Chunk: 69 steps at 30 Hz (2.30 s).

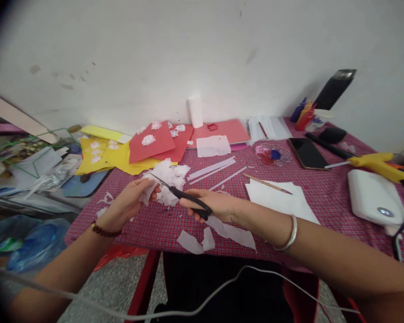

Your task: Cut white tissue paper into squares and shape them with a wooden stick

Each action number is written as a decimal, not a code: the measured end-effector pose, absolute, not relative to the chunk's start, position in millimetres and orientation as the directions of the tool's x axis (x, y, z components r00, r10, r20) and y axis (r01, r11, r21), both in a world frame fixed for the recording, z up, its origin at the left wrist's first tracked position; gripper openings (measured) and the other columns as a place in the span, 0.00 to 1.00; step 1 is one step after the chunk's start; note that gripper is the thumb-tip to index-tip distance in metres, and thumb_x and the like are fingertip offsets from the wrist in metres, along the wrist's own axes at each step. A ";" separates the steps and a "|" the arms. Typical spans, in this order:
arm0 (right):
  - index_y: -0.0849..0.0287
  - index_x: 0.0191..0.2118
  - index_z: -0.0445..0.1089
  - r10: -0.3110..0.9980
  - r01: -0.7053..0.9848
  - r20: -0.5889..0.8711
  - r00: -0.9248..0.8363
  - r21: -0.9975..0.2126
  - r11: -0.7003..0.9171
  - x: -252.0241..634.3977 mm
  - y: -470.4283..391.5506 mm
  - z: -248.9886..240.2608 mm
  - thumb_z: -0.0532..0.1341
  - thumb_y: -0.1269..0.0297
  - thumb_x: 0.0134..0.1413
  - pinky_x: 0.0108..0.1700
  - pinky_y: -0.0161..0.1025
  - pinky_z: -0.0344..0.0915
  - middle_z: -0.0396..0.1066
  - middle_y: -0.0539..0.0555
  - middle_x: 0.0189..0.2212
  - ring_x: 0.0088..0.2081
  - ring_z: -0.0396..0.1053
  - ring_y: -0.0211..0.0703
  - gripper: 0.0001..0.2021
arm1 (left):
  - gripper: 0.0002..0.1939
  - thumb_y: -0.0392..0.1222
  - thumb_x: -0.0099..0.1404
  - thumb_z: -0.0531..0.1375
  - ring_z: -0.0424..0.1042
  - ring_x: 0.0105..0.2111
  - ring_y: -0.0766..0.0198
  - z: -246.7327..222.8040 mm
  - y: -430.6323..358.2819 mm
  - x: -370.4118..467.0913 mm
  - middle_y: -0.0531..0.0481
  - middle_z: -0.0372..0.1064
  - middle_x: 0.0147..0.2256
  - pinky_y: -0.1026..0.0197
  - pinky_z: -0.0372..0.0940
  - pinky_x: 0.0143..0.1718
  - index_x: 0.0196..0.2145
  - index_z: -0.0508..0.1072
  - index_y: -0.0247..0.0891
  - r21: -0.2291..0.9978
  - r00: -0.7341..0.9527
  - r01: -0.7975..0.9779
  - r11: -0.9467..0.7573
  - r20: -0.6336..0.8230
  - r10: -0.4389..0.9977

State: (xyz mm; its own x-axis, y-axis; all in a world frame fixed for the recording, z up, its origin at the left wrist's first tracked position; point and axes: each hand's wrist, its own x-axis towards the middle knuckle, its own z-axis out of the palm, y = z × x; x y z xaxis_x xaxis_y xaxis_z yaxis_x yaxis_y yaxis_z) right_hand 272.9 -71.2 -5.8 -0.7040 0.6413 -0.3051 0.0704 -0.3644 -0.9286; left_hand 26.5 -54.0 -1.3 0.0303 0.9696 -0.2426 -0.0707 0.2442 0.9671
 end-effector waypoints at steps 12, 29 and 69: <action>0.61 0.43 0.63 0.613 0.036 -0.291 -0.735 -0.919 -0.394 275.4 -69.4 -8.3 0.67 0.43 0.49 0.24 0.28 0.62 0.66 0.48 0.28 0.25 0.64 0.30 0.27 | 0.10 0.41 0.52 0.67 0.68 0.21 0.70 1.6 -57.6 20.2 0.52 0.72 0.25 0.66 0.65 0.26 0.27 0.71 0.34 0.936 -0.167 -0.319 0.146 -0.207 0.964; 0.63 0.44 0.67 0.664 0.073 -0.261 -0.701 -0.952 -0.298 272.1 -67.7 -13.4 0.65 0.46 0.53 0.18 0.27 0.57 0.64 0.47 0.25 0.20 0.59 0.28 0.23 | 0.10 0.43 0.53 0.65 0.67 0.19 0.68 -1.5 -54.9 33.1 0.49 0.71 0.22 0.65 0.62 0.22 0.24 0.73 0.33 0.946 0.026 -0.159 0.283 -0.283 0.959; 0.62 0.42 0.65 0.631 0.092 -0.276 -0.725 -0.947 -0.309 274.6 -58.7 -14.9 0.65 0.42 0.50 0.22 0.28 0.61 0.65 0.47 0.26 0.22 0.63 0.29 0.26 | 0.10 0.42 0.51 0.67 0.68 0.21 0.69 -14.0 -42.9 22.9 0.50 0.71 0.23 0.65 0.66 0.24 0.26 0.73 0.32 0.951 0.046 -0.121 0.283 -0.280 0.959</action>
